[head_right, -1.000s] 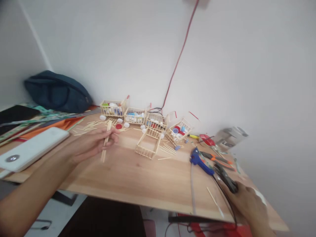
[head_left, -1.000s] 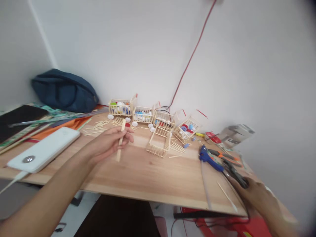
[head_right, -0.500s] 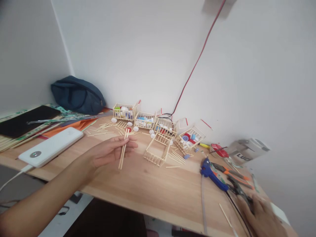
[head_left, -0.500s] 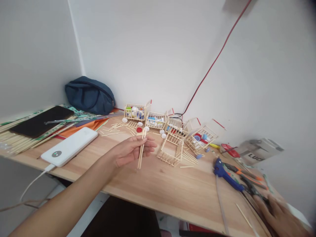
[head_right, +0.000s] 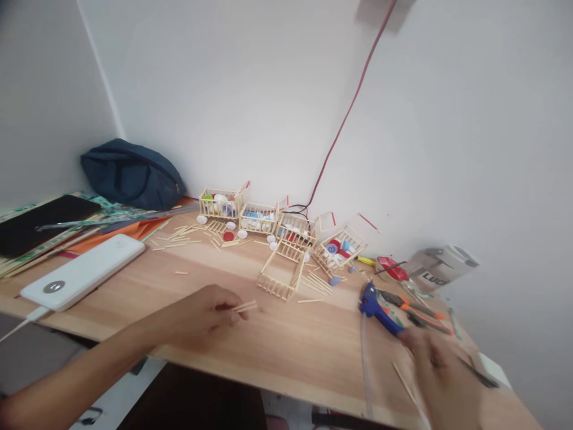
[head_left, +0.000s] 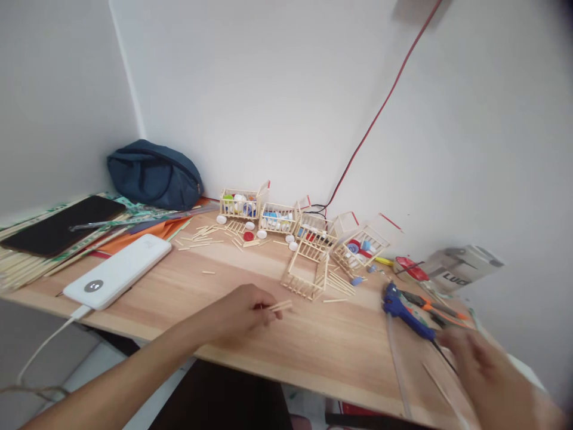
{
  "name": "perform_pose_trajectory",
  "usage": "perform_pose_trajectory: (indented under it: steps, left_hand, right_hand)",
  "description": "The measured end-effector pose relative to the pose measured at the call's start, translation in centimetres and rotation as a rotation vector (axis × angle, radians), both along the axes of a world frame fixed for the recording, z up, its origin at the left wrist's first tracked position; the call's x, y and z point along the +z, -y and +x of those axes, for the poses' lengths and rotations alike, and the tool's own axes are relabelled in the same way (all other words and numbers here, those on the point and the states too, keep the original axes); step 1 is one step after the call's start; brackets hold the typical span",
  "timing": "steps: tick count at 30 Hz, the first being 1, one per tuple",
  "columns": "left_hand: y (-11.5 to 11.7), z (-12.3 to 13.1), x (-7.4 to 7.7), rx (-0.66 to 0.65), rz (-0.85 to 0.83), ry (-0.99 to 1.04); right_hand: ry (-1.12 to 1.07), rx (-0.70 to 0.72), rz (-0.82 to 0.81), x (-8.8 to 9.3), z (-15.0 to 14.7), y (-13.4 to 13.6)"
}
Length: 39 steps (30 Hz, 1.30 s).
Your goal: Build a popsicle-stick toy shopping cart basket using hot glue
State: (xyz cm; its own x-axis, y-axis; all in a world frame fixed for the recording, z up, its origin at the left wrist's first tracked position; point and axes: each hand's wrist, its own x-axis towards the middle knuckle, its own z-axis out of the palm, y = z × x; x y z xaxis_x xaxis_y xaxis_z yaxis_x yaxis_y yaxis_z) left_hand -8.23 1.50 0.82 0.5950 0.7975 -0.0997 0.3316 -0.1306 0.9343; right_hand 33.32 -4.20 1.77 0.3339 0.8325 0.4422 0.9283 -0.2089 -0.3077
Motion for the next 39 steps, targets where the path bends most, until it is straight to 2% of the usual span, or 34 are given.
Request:
perform_pose_trajectory:
  steps: [1, 3, 4, 6, 8, 12, 15, 18, 20, 28, 31, 36, 39]
  left_hand:
    - [0.2, 0.5, -0.1, -0.018, 0.079, -0.033]
    - [0.6, 1.4, -0.2, -0.092, 0.172, -0.046]
    - [0.7, 1.7, -0.2, -0.137, 0.177, -0.044]
    - [0.8, 2.0, 0.0, -0.193, 0.141, -0.052]
    - [0.8, 2.1, 0.3, -0.190, 0.122, -0.066]
    - [0.7, 2.1, 0.6, -0.175, 0.062, -0.091]
    - [0.6, 1.7, -0.1, -0.132, 0.070, -0.139]
    - [0.8, 1.0, -1.5, 0.027, 0.326, -0.157]
    - [1.1, 0.4, -2.5, 0.090, 0.485, -0.177]
    - [1.8, 0.0, -5.0, 0.123, 0.891, -0.400]
    - [1.5, 0.1, -5.3, 0.113, 0.933, -0.437]
    - [1.3, 0.4, -4.8, 0.085, 0.919, -0.502]
    - [1.3, 0.5, -4.7, 0.093, 0.902, -0.494]
  right_hand:
    - [-0.077, 0.094, 0.024, 0.0, -3.7, 0.0]
    - [-0.237, 0.397, -0.068, -0.4, -10.6, 0.0]
    - [-0.303, 0.499, -0.108, -0.7, -13.4, -0.1]
    - [-0.421, 0.581, -0.132, -1.5, -17.5, -0.4]
    - [-0.491, 0.617, -0.169, -2.3, -19.5, -0.7]
    - [-0.534, 0.646, -0.221, -3.2, -19.8, -1.4]
    - [-0.556, 0.644, -0.228, -3.7, -19.2, -1.9]
    - [-0.555, 0.596, -0.235, -4.1, -18.4, -2.3]
    - [-0.537, 0.555, -0.230, -4.4, -17.9, -2.4]
    - [-0.380, 0.544, -0.166, -4.7, -18.1, -2.2]
    - [-0.290, 0.514, -0.124, -5.1, -18.4, -2.0]
    - [-0.100, 0.451, -0.052, -5.8, -18.5, -1.7]
    - [-0.079, 0.446, -0.038, -6.1, -18.5, -1.6]
